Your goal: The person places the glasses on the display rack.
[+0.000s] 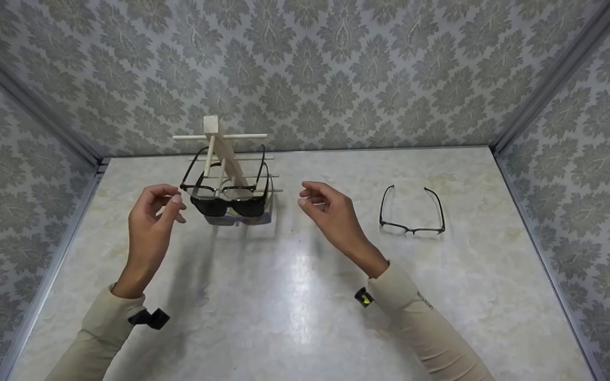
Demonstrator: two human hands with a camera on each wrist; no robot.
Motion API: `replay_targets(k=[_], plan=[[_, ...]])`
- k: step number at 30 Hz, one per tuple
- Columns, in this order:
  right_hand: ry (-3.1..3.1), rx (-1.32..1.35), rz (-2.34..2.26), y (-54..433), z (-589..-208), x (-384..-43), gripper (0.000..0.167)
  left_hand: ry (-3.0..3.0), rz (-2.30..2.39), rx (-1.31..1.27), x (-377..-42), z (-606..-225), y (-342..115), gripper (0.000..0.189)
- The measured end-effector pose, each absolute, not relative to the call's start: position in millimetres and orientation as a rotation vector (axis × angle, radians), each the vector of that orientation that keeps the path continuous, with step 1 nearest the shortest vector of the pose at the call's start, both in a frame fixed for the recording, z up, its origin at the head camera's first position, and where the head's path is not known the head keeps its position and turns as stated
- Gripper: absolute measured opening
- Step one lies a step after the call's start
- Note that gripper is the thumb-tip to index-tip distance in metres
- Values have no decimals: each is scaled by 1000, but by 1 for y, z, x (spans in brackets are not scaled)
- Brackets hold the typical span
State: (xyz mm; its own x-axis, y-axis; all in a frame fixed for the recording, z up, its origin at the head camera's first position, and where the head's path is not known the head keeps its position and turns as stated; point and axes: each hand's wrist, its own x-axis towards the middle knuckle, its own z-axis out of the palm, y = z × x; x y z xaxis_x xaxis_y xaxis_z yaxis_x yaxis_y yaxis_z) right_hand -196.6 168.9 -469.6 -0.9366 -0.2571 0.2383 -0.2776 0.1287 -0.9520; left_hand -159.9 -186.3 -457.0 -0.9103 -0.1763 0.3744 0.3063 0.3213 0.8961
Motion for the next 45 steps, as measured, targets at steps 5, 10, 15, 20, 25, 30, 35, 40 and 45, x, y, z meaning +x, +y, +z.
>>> replay_targets(k=[5,10,15,20,25,30,35,40,45], plan=[[-2356,513,1976,178,-473,-193,39,-2217,-1666,-134,-152,-469,-183,20],[-2365,507,1955,189,-480,-190,38,-2261,-1682,-202,-146,-483,-177,20],[-2384,487,1950,200,-489,-186,39,-2300,-1674,-279,-144,-493,-169,20],[-2408,449,1902,210,-495,-182,38,-2350,-1662,-319,-142,-503,-160,19],[-2388,410,1904,221,-502,-178,37,-2413,-1646,-327,-141,-514,-149,18],[-2383,358,1895,231,-508,-172,36,-2469,-1658,-368,-140,-525,-136,23],[-2394,329,1871,240,-513,-169,36,-2480,-1689,-423,-142,-535,-125,28],[-2385,301,1859,252,-519,-165,37,-2495,-1720,-445,-145,-540,-115,30],[-2387,246,1831,264,-524,-159,38,-2505,-1720,-457,-149,-546,-105,31]])
